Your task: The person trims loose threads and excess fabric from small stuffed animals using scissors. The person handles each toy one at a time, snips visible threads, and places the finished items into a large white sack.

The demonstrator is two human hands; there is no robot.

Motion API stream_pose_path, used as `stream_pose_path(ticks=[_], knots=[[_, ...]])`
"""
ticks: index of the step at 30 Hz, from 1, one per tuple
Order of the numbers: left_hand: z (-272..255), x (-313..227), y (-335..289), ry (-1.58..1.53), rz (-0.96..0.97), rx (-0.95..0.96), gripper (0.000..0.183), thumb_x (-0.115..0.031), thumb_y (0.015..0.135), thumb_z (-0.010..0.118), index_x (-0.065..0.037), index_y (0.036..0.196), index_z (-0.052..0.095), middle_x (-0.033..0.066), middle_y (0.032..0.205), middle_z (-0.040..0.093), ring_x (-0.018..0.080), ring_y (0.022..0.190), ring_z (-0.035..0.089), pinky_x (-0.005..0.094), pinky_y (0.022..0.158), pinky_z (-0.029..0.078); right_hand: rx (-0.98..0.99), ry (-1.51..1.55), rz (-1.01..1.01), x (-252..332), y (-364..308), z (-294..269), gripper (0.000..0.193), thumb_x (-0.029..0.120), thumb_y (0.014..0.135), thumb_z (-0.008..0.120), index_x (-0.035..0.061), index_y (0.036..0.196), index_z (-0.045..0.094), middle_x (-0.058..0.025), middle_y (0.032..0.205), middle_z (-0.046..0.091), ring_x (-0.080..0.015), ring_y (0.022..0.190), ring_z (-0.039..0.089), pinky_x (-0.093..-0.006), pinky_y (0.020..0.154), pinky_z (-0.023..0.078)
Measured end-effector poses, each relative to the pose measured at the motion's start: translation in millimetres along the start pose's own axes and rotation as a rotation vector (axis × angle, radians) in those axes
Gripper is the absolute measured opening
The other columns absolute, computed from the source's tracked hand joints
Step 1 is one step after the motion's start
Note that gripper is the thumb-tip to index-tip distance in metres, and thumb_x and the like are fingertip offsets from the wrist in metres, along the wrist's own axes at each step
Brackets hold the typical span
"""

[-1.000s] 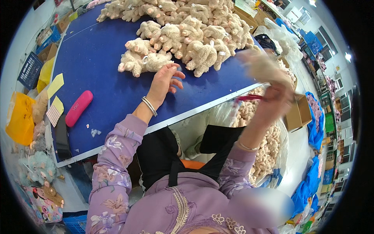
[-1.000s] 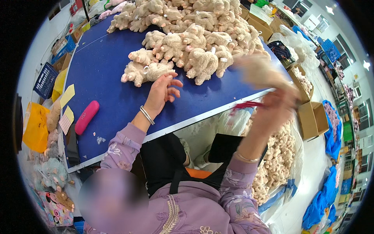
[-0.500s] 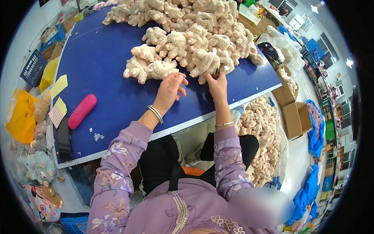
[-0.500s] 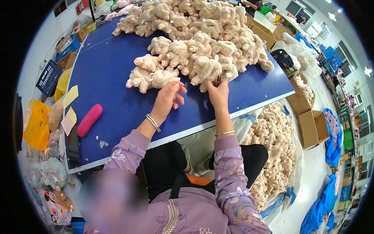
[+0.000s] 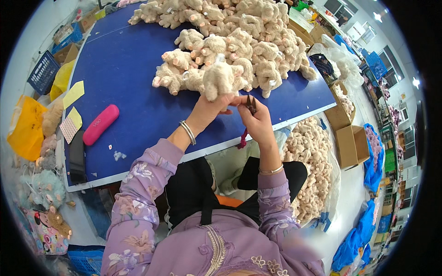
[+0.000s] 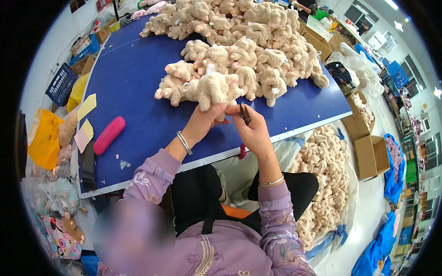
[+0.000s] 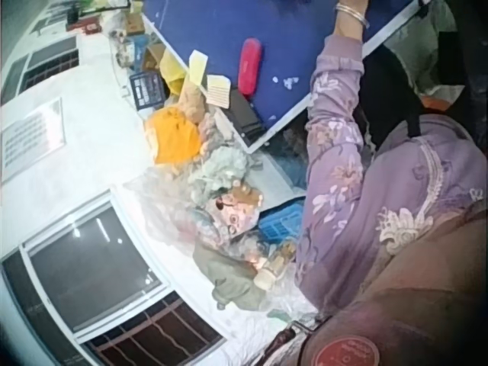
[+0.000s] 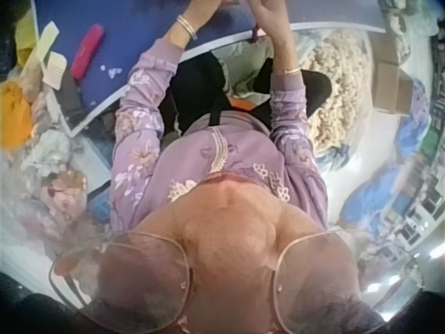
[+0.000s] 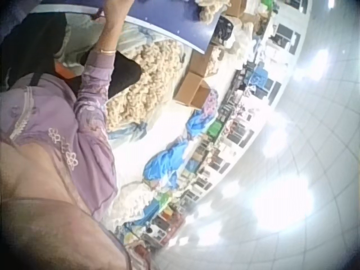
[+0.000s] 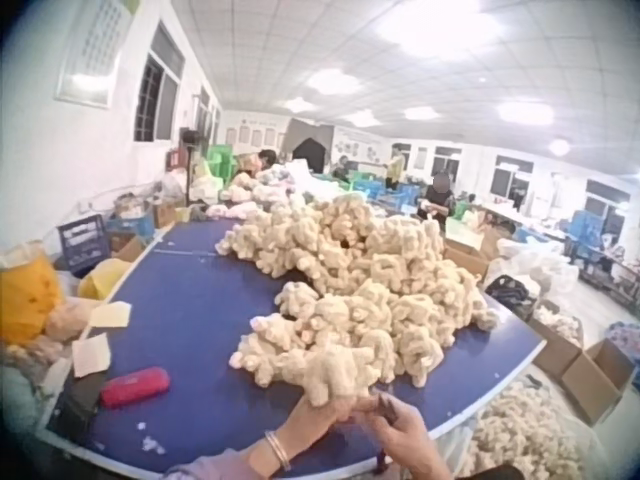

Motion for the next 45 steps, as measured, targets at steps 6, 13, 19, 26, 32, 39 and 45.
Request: stream_pose_path(ticks=[6,13,19,26,32,39,45], knots=[[4.6,-4.1,-3.4,-0.151,-0.124,0.026,0.039,-0.037,0.095,0.052,-0.007,0.119,0.055,0.0055,0.098,0.066,0.0149,0.078,0.067,0.0255,0.06,0.051,-0.337,0.22,0.108,-18.8,-3.0,-43.6,0.013,0.008,0.096,0.05,0.0013,0.101,0.06,-0.0039,0.079,0.063,-0.0018,0.05,0.042,-0.0176,0.044,0.033],[11.5,0.9,-5.8,-0.203,-0.155,0.105,0.039,-0.04,0.097,0.049,-0.009,0.121,0.053,0.0037,0.094,0.064,0.0114,0.073,0.062,0.0243,0.058,0.049,-0.18,0.149,0.042,1.3,-8.3,-9.7,0.015,0.011,0.094,0.058,-0.0018,0.102,0.058,-0.0001,0.083,0.062,-0.0003,0.062,0.046,-0.0168,0.053,0.036],[5.1,15.9,-0.5,-0.093,-0.187,0.078,0.041,-0.044,0.098,0.047,-0.007,0.114,0.054,0.0047,0.085,0.064,0.0136,0.065,0.06,0.0264,0.053,0.047,-0.328,-0.051,-0.002,-10.8,-9.7,-16.1,0.014,0.011,0.089,0.065,-0.0002,0.094,0.059,0.0015,0.071,0.06,-0.0017,0.057,0.048,-0.0182,0.052,0.038],[-6.3,19.5,2.9,-0.111,-0.189,0.072,0.064,-0.063,0.096,0.031,-0.007,0.086,0.061,0.0087,0.074,0.065,0.014,0.058,0.059,0.0244,0.052,0.045,-0.642,0.467,-0.202,32.0,-20.6,-114.2,0.021,0.027,0.095,0.059,0.009,0.084,0.056,0.0047,0.064,0.046,-0.0041,0.046,0.032,-0.0219,0.044,0.026],[-8.7,14.6,6.3,-0.108,-0.149,0.017,0.057,-0.056,0.098,0.033,-0.007,0.086,0.06,0.0083,0.074,0.064,0.0122,0.057,0.056,0.0232,0.052,0.042,-0.773,0.402,-0.328,50.4,-10.3,-188.2,0.026,0.027,0.096,0.054,0.0065,0.106,0.066,-0.0099,0.107,0.069,-0.0023,0.046,0.029,-0.0195,0.041,0.025],[-5.5,11.8,7.2,-0.072,-0.112,0.023,0.05,-0.048,0.101,0.035,-0.007,0.085,0.059,0.0072,0.074,0.065,0.0107,0.057,0.056,0.0224,0.052,0.043,-0.406,-0.459,0.135,-93.9,34.6,-127.3,0.022,0.017,0.085,0.066,-0.0043,0.089,0.067,-0.0026,0.077,0.066,-0.0101,0.074,0.058,-0.0261,0.07,0.047],[-11.3,9.8,4.1,-0.007,-0.105,-0.029,0.046,-0.045,0.101,0.038,-0.008,0.086,0.06,0.0056,0.073,0.065,0.0093,0.058,0.056,0.021,0.052,0.043,-0.441,-0.148,0.177,-70.8,36.5,-127.4,0.02,0.016,0.091,0.061,-0.0023,0.094,0.069,0.0034,0.076,0.061,-0.0045,0.066,0.049,-0.0206,0.06,0.039]])
Point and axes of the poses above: each hand's wrist, its own y-axis towards the middle knuckle, its own z-axis out of the palm, x = y × z, the point moved 8 cm from there along y, towards the middle knuckle
